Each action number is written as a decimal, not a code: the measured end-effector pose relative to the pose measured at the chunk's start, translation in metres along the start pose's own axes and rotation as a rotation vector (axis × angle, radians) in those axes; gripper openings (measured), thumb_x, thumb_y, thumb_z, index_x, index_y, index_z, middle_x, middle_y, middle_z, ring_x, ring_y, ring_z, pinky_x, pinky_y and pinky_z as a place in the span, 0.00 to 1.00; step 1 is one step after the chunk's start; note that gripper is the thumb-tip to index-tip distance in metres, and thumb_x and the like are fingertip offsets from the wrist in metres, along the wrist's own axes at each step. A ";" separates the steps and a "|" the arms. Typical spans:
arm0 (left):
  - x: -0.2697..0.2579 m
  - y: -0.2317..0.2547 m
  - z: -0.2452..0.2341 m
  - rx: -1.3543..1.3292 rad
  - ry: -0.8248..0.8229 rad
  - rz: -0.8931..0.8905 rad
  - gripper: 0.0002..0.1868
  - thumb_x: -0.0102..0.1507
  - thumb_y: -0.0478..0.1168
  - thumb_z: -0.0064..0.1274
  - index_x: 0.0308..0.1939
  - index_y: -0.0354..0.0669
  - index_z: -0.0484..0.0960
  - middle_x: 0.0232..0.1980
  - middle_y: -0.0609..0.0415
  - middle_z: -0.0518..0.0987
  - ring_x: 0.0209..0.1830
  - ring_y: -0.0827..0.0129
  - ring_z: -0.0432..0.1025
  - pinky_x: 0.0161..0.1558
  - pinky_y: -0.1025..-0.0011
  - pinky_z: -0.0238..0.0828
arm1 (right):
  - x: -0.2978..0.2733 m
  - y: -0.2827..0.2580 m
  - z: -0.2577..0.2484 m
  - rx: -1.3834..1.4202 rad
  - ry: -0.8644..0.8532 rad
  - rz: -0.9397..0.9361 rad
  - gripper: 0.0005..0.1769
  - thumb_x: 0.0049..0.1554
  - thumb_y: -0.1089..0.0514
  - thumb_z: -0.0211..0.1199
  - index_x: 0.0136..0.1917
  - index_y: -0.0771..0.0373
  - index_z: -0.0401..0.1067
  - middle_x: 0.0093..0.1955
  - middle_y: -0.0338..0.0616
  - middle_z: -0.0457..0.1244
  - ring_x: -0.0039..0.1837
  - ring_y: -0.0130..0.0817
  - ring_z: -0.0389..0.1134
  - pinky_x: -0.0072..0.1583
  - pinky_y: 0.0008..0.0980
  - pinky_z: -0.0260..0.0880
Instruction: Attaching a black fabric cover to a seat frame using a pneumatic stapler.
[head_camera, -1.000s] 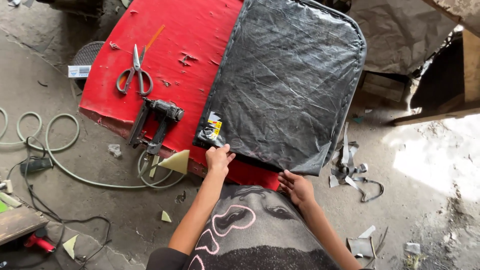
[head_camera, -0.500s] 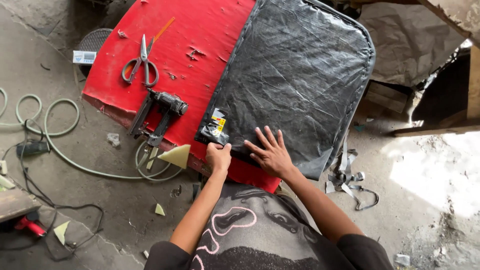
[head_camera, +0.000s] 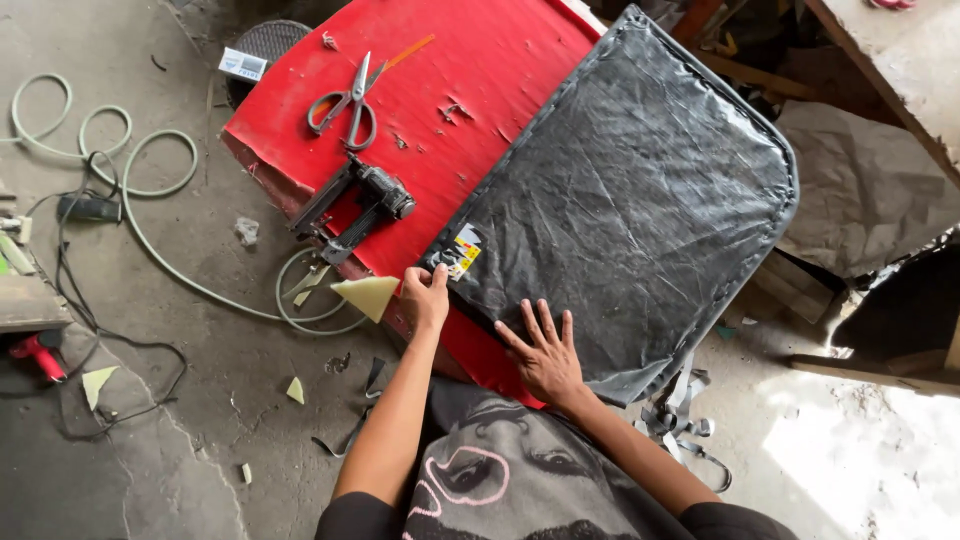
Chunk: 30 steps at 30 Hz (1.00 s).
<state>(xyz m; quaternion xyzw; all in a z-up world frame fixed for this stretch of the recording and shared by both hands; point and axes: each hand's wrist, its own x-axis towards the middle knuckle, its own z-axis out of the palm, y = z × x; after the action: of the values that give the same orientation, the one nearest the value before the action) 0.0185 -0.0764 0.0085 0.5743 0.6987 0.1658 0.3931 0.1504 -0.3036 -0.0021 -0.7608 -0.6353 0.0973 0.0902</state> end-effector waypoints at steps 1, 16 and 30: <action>-0.002 -0.001 -0.004 0.000 -0.005 -0.011 0.20 0.65 0.56 0.60 0.44 0.43 0.78 0.43 0.47 0.83 0.54 0.47 0.79 0.56 0.54 0.72 | -0.003 -0.002 -0.002 -0.001 -0.012 0.000 0.29 0.68 0.36 0.43 0.81 0.25 0.55 0.88 0.48 0.42 0.88 0.55 0.36 0.78 0.71 0.29; 0.106 -0.017 -0.072 0.316 0.325 0.735 0.24 0.55 0.42 0.72 0.50 0.47 0.76 0.46 0.46 0.75 0.51 0.47 0.74 0.54 0.53 0.70 | -0.004 -0.018 0.019 -0.048 -0.118 0.261 0.27 0.68 0.34 0.42 0.80 0.16 0.55 0.88 0.40 0.43 0.88 0.49 0.37 0.80 0.67 0.31; 0.129 -0.003 -0.132 0.626 -0.228 0.230 0.23 0.58 0.48 0.56 0.58 0.52 0.82 0.35 0.43 0.85 0.44 0.43 0.82 0.45 0.50 0.77 | -0.007 -0.012 0.020 -0.029 0.044 0.154 0.29 0.68 0.40 0.45 0.81 0.20 0.54 0.88 0.44 0.45 0.88 0.50 0.41 0.80 0.67 0.34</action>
<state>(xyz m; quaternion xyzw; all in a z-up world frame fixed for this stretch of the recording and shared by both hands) -0.0850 0.0723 0.0443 0.7569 0.5979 -0.0784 0.2520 0.1323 -0.3082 -0.0177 -0.8106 -0.5741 0.0780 0.0853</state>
